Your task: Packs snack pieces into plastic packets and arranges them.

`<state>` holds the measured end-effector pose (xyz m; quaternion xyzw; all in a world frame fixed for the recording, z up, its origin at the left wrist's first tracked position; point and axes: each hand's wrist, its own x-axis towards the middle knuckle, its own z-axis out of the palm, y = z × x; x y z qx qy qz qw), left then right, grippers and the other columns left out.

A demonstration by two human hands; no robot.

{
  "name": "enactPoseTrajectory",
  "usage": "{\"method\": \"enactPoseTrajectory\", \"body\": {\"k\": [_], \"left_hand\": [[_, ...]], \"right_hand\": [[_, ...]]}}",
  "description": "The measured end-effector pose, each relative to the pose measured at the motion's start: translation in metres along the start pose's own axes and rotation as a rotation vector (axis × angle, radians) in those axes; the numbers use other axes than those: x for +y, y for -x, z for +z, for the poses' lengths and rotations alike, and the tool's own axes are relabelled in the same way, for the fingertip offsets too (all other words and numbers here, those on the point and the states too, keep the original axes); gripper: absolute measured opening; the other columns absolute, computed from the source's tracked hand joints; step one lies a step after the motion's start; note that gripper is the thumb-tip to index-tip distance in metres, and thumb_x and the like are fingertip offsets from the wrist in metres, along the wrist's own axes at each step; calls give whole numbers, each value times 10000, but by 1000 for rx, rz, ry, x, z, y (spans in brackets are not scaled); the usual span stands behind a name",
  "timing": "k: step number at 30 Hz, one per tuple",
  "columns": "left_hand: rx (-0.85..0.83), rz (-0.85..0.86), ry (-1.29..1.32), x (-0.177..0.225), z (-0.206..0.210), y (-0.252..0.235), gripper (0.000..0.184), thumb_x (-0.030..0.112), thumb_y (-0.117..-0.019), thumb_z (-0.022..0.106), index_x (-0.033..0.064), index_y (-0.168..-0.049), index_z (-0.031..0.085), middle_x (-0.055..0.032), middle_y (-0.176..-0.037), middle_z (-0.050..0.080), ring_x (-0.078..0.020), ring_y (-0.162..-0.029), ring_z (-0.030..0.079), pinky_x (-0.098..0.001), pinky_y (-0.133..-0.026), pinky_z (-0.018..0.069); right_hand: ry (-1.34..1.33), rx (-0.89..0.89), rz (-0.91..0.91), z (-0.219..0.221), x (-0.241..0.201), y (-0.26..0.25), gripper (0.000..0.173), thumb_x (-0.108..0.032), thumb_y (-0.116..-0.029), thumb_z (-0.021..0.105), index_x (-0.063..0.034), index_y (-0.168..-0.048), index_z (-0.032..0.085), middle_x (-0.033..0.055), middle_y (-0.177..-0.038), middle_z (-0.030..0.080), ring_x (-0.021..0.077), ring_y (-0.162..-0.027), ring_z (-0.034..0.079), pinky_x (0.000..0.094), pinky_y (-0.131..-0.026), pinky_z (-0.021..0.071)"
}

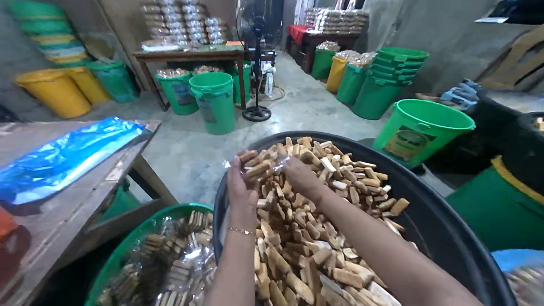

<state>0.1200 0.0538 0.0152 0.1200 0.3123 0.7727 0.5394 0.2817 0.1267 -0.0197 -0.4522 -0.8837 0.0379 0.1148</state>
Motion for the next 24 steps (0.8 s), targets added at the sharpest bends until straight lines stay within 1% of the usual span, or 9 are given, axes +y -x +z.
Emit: {"method": "enactPoseTrajectory", "body": {"k": [3, 6, 8, 10, 12, 15, 17, 20, 24], "left_hand": [[-24, -11, -18, -5, -4, -4, 338, 277, -1114, 361, 34, -1181, 586, -122, -933, 694, -223, -793, 708, -367, -686, 611], [-23, -22, 9, -5, -4, -9, 332, 271, -1110, 378, 31, -1199, 589, -132, -978, 691, -240, -832, 706, -392, -720, 611], [-24, -35, 29, -4, -3, -10, 327, 272, -1110, 380, 40, -1212, 587, -127, -999, 694, -231, -854, 707, -384, -732, 609], [-44, -56, 55, -4, 1, -7, 314, 265, -1109, 385, 51, -1218, 588, -106, -1013, 693, -207, -875, 704, -364, -748, 608], [-78, -85, 50, -8, 4, 0, 323, 277, -1109, 383, 63, -1245, 584, -94, -1041, 695, -193, -903, 702, -347, -762, 603], [-159, -112, 12, -17, 9, 13, 341, 277, -1116, 361, 66, -1273, 578, -88, -1056, 703, -186, -912, 710, -336, -765, 608], [-284, -133, -14, -26, 11, 24, 357, 274, -1123, 309, 74, -1313, 535, -73, -1060, 698, -170, -913, 710, -333, -772, 611], [-453, -184, -52, -37, 19, 50, 368, 272, -1118, 317, 77, -1371, 500, -60, -1066, 709, -158, -923, 714, -339, -797, 610], [-680, -209, -56, -49, 21, 76, 488, 371, -999, 608, 46, -1349, 510, -57, -1073, 724, -161, -954, 717, -360, -850, 610]], "right_hand": [[1, -23, -69, 27, -10, -23, 392, 53, -999, 453, 58, -1372, 575, 306, -1491, 482, 480, -1411, 435, 604, -1149, 364], [-69, 10, -6, 32, -10, -22, 343, -2, -1003, 503, 43, -1322, 621, 315, -1404, 550, 490, -1339, 502, 581, -1121, 411], [-214, 48, 112, 17, -5, -8, 343, -120, -1027, 551, 39, -1322, 624, 295, -1336, 594, 435, -1298, 551, 510, -1120, 430], [-448, 244, 238, -12, 0, 20, 334, -95, -992, 593, 54, -1285, 651, 275, -1262, 643, 379, -1198, 624, 486, -1061, 485], [-645, 462, 308, -48, 1, 52, 333, -100, -994, 598, 71, -1280, 611, 217, -1155, 682, 267, -1025, 684, 422, -919, 558], [-786, 711, 258, -87, -13, 98, 306, -141, -936, 651, 22, -1185, 579, 53, -989, 670, 54, -841, 658, 233, -738, 568], [-629, 813, 161, -95, -22, 118, 256, -146, -903, 685, 24, -1089, 642, 64, -1025, 670, 43, -882, 639, 194, -743, 541], [-272, 990, -35, -87, -16, 125, 217, -239, -909, 732, -49, -1006, 691, 172, -1208, 612, 156, -1122, 596, 229, -942, 505], [-188, 993, -231, -87, -6, 134, 188, -311, -1013, 647, -148, -1083, 710, 103, -1235, 602, 107, -1143, 587, 227, -996, 492]]}}
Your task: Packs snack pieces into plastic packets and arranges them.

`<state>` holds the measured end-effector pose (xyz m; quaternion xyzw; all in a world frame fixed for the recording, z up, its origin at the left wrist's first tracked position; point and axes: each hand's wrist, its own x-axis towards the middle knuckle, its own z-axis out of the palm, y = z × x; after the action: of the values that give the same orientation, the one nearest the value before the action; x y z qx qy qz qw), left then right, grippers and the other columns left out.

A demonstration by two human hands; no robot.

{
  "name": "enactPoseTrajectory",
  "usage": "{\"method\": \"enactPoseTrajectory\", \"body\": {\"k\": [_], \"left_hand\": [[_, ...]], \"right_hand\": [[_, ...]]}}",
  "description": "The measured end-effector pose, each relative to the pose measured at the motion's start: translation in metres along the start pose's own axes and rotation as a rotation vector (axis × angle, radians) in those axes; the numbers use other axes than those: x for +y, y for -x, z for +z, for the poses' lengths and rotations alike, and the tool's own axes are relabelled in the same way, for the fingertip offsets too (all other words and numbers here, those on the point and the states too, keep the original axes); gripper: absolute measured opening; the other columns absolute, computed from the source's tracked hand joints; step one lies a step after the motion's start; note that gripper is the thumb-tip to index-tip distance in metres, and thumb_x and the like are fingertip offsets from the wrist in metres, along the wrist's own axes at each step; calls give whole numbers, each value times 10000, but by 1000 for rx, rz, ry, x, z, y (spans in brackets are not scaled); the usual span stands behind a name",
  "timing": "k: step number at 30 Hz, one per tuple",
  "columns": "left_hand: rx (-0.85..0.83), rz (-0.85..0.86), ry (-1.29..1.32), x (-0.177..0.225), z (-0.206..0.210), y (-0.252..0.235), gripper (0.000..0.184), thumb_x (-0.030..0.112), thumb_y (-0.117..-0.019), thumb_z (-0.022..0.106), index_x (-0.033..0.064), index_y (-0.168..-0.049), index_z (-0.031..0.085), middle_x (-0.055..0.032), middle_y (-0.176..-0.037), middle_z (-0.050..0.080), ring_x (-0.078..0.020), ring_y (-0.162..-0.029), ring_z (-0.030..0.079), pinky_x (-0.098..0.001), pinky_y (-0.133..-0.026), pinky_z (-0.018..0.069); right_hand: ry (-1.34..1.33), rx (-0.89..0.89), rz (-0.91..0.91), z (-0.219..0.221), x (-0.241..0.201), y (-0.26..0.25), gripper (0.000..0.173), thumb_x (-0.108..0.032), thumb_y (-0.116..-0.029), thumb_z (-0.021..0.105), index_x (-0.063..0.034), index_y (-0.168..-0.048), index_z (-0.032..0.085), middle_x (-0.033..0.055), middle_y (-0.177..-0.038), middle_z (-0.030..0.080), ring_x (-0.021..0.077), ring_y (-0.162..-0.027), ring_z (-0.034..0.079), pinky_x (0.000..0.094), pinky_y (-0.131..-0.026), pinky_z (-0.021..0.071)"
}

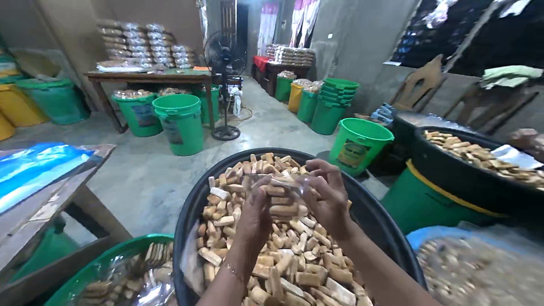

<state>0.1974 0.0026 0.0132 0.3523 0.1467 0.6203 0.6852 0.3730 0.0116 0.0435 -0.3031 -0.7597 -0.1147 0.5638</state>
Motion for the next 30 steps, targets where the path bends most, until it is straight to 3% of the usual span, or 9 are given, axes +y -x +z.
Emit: {"method": "enactPoseTrajectory", "body": {"k": [5, 10, 14, 17, 21, 23, 25, 27, 30], "left_hand": [[-47, -138, -119, 0, 19, 16, 342, 117, -1069, 391, 54, -1405, 413, -17, -1051, 708, -128, -939, 715, -329, -858, 605], [70, -145, -215, -9, 28, 19, 406, 3, -1021, 516, 11, -1419, 438, -82, -1092, 700, -144, -887, 720, -314, -802, 618], [89, -73, -378, -13, 21, 10, 456, 68, -1035, 527, -17, -1456, 373, -87, -1115, 680, -100, -914, 703, -264, -802, 600], [30, -219, -428, -8, 20, 11, 450, 289, -1126, 232, 42, -1445, 433, -60, -1104, 670, -102, -928, 685, -286, -793, 595], [-69, -401, -415, 5, 13, 9, 632, 437, -1099, 38, 90, -1435, 446, -87, -1078, 696, -204, -896, 718, -380, -684, 622], [-203, -362, -548, 6, 10, 6, 470, 305, -1111, 223, 81, -1503, 355, -82, -1183, 652, -157, -952, 691, -337, -756, 603], [-320, -292, -724, -2, 16, 8, 595, 153, -989, 586, 64, -1520, 335, -105, -1223, 631, -127, -952, 696, -316, -799, 617], [-310, -242, -760, -13, 18, 10, 659, 83, -914, 715, 55, -1489, 394, -116, -1170, 669, -131, -908, 723, -312, -789, 635], [-128, -135, -781, -22, 13, 16, 601, 86, -904, 699, 24, -1443, 441, -122, -1168, 664, -133, -888, 717, -311, -763, 630]], "right_hand": [[-23, -62, 81, -29, -11, 8, 206, -152, -1016, 600, 28, -1103, 654, 104, -956, 713, 27, -831, 660, 145, -774, 544], [-119, -342, 326, -45, -19, 22, 279, -109, -1025, 531, -19, -1187, 740, 88, -1136, 748, 44, -1015, 694, 202, -921, 548], [-557, -547, 783, -74, -14, 19, 231, -87, -995, 481, -49, -1109, 679, -10, -1115, 675, 66, -971, 684, 286, -856, 608], [-783, -718, 931, -79, -19, 26, 197, -86, -973, 492, -154, -952, 675, -103, -929, 705, 27, -819, 689, 263, -769, 611], [-650, -840, 907, -91, -26, 29, 284, -62, -952, 454, -114, -1078, 703, -143, -839, 621, -95, -596, 465, 110, -538, 397], [-469, -949, 830, -94, -31, 24, 318, -53, -958, 437, -83, -1173, 669, -69, -919, 620, -51, -635, 464, 148, -558, 393], [-310, -1098, 810, -89, -42, 19, 326, -13, -1002, 443, 3, -1271, 626, 151, -1178, 659, 195, -942, 621, 396, -831, 513], [-240, -1150, 841, -86, -46, 23, 327, -28, -1036, 449, 35, -1322, 594, 264, -1260, 626, 364, -1158, 615, 559, -1007, 463], [-434, -969, 910, -95, -37, 42, 393, -134, -1049, 418, -38, -1410, 541, 90, -997, 630, 105, -783, 589, 314, -707, 515]]}}
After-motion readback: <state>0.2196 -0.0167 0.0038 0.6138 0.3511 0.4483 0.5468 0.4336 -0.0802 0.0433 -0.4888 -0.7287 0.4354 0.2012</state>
